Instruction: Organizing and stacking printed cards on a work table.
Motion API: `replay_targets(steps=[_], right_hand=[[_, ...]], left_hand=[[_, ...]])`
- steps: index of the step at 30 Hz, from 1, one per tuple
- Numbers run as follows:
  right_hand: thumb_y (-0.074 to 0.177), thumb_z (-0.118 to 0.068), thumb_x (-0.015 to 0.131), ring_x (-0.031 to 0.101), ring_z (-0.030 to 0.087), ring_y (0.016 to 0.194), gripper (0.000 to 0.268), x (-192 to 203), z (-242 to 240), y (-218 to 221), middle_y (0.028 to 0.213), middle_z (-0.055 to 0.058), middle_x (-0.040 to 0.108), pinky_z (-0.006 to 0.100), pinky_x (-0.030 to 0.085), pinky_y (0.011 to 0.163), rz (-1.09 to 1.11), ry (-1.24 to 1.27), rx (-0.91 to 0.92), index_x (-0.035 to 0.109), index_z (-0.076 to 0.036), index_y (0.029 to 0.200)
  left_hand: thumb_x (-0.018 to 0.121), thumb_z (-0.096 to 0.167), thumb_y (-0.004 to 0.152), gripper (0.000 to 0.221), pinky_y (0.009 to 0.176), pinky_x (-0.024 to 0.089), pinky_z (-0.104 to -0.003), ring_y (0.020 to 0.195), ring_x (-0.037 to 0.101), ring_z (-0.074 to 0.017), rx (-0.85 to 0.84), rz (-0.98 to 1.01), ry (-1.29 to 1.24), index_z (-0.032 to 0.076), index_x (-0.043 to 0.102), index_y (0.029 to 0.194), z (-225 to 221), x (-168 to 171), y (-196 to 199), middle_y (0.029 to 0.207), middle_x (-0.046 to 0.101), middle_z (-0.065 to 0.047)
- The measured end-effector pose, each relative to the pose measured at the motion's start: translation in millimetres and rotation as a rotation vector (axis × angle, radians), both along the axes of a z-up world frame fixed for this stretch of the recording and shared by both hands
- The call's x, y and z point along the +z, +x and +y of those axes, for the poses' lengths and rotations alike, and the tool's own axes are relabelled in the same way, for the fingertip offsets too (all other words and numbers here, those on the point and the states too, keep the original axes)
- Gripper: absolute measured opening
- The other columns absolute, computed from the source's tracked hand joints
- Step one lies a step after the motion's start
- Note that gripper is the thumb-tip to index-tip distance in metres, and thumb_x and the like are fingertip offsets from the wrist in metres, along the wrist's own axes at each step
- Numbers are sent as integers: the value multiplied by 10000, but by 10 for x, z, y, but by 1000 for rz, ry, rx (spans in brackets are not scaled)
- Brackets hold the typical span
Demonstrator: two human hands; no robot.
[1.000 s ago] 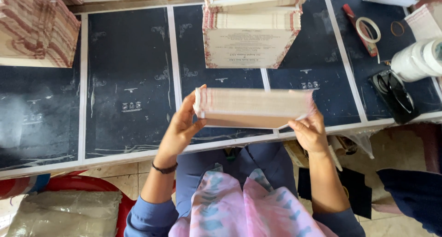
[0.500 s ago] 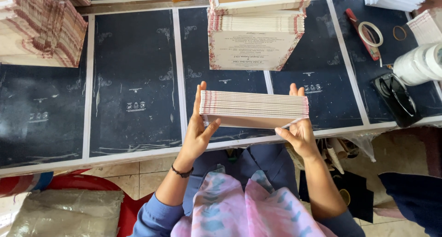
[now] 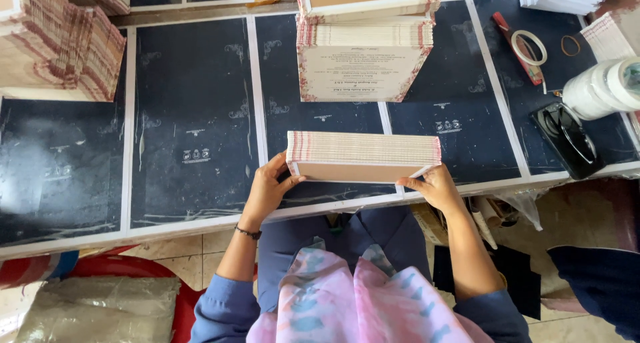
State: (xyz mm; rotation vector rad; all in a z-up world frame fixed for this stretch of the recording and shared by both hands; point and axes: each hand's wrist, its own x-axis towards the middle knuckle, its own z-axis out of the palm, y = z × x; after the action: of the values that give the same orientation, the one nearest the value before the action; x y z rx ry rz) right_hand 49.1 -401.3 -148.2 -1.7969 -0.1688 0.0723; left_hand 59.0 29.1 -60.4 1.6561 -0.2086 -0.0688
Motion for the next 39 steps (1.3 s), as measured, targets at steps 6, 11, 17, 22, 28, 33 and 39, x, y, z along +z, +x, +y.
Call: replay_targets(steps=[6, 11, 17, 22, 28, 33, 39], right_hand=[[823, -146, 901, 640, 137, 824, 314, 505, 146, 29, 860, 96, 737, 395, 574, 771, -34, -47, -27, 721, -2, 1037], [974, -302, 785, 488, 52, 582, 263, 822, 450, -64, 633, -49, 561, 222, 405, 482, 93, -7, -122, 702, -101, 826], [1033, -329, 725, 413, 28, 472, 402, 531, 348, 136, 539, -73, 452, 166, 310, 442, 220, -19, -126, 653, -98, 712], [1067, -520, 629, 483, 106, 579, 553, 1338, 743, -24, 578, -18, 543, 258, 400, 523, 245, -193, -180, 725, -77, 749], [1127, -550, 492, 650, 391, 818, 635, 1388, 480, -113, 832, 252, 652, 483, 535, 672, 214, -478, -192, 680, 35, 966], [1085, -119, 559, 641, 584, 1042, 490, 1953, 539, -280, 1185, 480, 610, 622, 582, 785, 159, -256, -172, 470, 173, 1468], [1017, -145, 575, 765, 371, 982, 449, 2013, 416, -394, 1136, 291, 730, 415, 665, 766, 150, -254, -123, 543, 40, 1425]], left_hand=[[906, 201, 797, 620, 848, 614, -433, 917, 766, -286, -6, 28, 117, -14, 678, 1331, -13, 486, -80, 1013, 782, -215], [850, 192, 888, 384, 681, 656, -366, 710, 753, -241, -61, 333, 46, -114, 733, 1088, 31, 345, -167, 806, 752, -255], [797, 290, 941, 443, 615, 663, -361, 638, 778, -293, -105, 398, 155, -146, 720, 947, 58, 339, -146, 711, 733, -291], [725, 504, 929, 541, 776, 614, -429, 779, 785, -359, -183, 369, 546, -36, 755, 947, 14, 712, -172, 701, 771, -176], [698, 460, 964, 408, 729, 618, -336, 639, 785, -206, 51, 340, 632, 74, 735, 839, 163, 521, -116, 577, 745, -29], [743, 407, 1014, 193, 699, 583, -354, 705, 736, -229, 446, -31, 930, 231, 758, 938, 1075, 398, -79, 721, 739, 19], [826, 327, 974, 361, 712, 547, -474, 984, 652, -364, 692, 76, 1188, 24, 708, 1132, 1863, 308, 253, 1219, 662, -216]])
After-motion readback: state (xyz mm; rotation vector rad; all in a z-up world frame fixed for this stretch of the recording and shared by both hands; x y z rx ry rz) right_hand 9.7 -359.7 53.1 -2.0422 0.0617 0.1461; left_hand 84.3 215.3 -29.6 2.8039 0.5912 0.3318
